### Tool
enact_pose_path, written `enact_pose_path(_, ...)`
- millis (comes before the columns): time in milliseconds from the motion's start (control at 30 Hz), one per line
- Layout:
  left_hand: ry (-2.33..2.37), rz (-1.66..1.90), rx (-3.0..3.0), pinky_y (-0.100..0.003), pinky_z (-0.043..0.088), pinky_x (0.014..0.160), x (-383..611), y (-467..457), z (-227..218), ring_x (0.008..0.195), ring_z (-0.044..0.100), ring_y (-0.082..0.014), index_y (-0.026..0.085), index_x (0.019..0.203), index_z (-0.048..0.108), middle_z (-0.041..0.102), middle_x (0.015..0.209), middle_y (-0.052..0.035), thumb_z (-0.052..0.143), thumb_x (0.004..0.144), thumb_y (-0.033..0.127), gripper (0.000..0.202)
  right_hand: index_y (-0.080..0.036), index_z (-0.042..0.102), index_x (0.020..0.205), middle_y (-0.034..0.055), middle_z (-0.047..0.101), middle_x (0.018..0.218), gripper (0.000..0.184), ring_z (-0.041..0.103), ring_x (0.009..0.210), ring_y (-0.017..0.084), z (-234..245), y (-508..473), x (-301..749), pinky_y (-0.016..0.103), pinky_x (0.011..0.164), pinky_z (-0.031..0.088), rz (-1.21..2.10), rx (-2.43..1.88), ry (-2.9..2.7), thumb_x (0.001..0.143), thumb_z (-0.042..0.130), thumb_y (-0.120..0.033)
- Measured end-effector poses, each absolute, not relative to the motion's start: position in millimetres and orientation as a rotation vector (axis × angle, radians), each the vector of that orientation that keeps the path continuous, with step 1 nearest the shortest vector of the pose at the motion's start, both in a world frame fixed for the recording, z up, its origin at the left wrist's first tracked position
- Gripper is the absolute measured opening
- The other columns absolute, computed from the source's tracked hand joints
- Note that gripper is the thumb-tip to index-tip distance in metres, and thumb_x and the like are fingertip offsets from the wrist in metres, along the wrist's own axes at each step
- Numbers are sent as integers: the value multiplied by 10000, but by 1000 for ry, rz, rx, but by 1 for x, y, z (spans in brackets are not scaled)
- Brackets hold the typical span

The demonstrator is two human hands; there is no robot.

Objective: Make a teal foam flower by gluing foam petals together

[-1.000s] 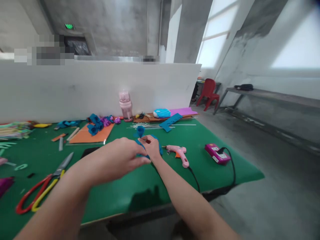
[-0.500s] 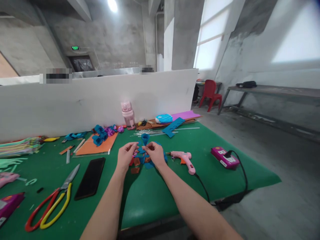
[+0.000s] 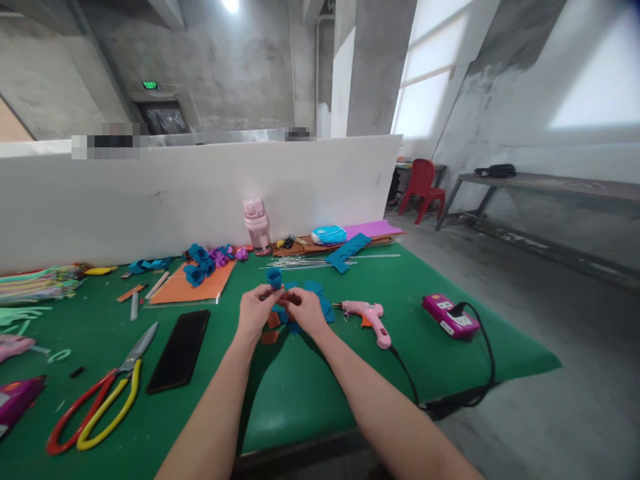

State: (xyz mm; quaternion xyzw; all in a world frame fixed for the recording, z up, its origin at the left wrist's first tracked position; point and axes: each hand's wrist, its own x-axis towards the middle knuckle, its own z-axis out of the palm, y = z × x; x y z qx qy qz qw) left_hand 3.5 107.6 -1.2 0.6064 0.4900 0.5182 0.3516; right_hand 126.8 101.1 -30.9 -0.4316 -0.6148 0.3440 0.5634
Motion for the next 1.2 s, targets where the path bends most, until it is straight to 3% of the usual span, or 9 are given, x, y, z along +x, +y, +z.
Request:
enact_pose_path(133,1207,1332,1519,-211,406,558,3,105,1,593,539,-119,144,641,667,631,627,-3,671,619,403,260,-176,616,632,-29,558,504,190,485,441,99,-29,99,127,199,438,381,912,-1008,-1445,699,580,-349)
enact_pose_path(300,1157,1317,1302,-178,291,394,3,102,3,410,406,-54,137,633,615,515,478,42,684,605,424,297,-183,586,786,-3,617,698,188,534,524,105,-20,100,134,205,486,430,992,-926,-1331,710,564,-353)
enact_pose_path(467,1018,1230,1124,-205,423,490,4,103,3,492,514,-73,124,652,593,633,668,-21,726,568,394,312,-175,537,638,-29,497,512,250,450,414,88,-21,106,139,202,426,383,984,-985,-1186,764,484,-384)
enact_pose_path(633,992,1237,1086,-205,436,495,4,105,0,491,525,-74,120,673,595,631,658,-18,734,564,387,320,-191,589,794,-30,561,639,163,464,465,82,-20,105,139,204,473,413,1091,-870,-1136,665,512,-253)
enact_pose_path(800,976,1284,1056,-173,409,454,3,108,-4,474,519,-60,111,668,597,627,642,-19,741,569,360,305,-163,549,500,-20,521,521,140,456,476,89,-20,104,143,210,487,392,1254,-741,-955,602,458,-194)
enact_pose_path(900,953,1250,1020,-171,414,437,4,106,-4,462,518,-57,113,658,588,635,647,-21,749,562,344,297,-160,625,574,-18,544,519,132,466,477,93,-21,104,143,220,498,398,1328,-728,-905,612,508,-204)
enact_pose_path(1067,895,1173,970,-163,426,412,6,103,-1,436,521,-55,125,654,543,631,610,-4,764,558,294,294,-176,684,807,10,648,699,207,536,570,103,-21,105,141,235,590,441,1299,-808,-1014,651,616,-294)
enact_pose_path(1200,884,1149,972,-155,425,397,6,104,-2,419,519,-51,133,661,511,628,593,3,753,583,296,302,-162,669,735,12,641,652,212,530,552,109,-22,105,140,235,571,439,1186,-893,-1098,651,641,-354)
